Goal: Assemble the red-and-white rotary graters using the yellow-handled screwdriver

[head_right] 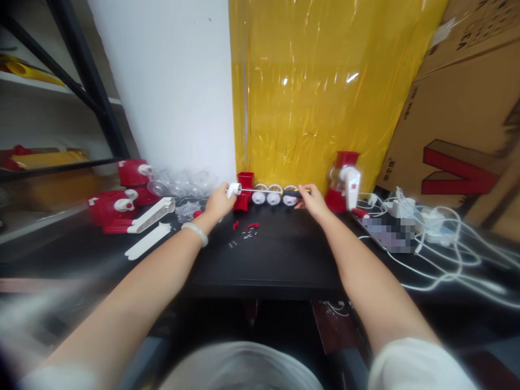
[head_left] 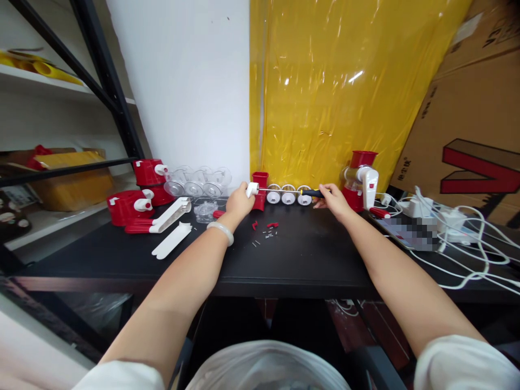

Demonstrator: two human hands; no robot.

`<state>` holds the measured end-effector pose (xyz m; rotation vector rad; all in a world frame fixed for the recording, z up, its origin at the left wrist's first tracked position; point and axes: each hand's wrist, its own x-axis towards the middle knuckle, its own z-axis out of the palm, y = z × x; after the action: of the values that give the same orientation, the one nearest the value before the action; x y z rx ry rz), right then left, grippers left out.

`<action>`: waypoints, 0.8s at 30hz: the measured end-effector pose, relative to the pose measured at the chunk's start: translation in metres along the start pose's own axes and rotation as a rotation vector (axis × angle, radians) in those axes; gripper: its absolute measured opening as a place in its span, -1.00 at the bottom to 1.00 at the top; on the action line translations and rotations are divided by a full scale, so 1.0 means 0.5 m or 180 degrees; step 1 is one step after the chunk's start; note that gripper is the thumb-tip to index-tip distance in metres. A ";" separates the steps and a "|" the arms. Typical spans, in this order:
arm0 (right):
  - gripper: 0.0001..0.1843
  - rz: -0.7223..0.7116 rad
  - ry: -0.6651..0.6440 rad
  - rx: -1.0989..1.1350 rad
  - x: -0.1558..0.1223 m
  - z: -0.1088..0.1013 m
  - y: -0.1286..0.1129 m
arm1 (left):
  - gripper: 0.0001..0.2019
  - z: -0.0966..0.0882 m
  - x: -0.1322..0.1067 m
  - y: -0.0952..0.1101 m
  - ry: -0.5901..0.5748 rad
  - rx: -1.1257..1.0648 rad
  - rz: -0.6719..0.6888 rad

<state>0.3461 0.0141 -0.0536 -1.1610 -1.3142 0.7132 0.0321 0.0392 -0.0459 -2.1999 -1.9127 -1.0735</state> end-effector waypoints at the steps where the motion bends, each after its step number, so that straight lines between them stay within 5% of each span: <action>1: -0.62 0.0022 -0.0035 0.0248 -0.001 0.003 -0.001 | -0.75 0.000 0.001 0.000 0.0011 0.0006 -0.0020; 7: -0.48 -0.0106 -0.0324 0.0703 -0.004 0.005 0.003 | -0.75 -0.002 0.003 -0.004 0.0063 0.0057 -0.0098; 24: -0.50 -0.0058 -0.0163 -0.0211 0.001 -0.006 0.007 | -0.77 -0.013 -0.002 0.006 0.0028 0.0111 -0.0098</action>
<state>0.3496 0.0151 -0.0561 -1.1891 -1.3987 0.6946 0.0319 0.0346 -0.0405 -2.1511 -1.9525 -1.0441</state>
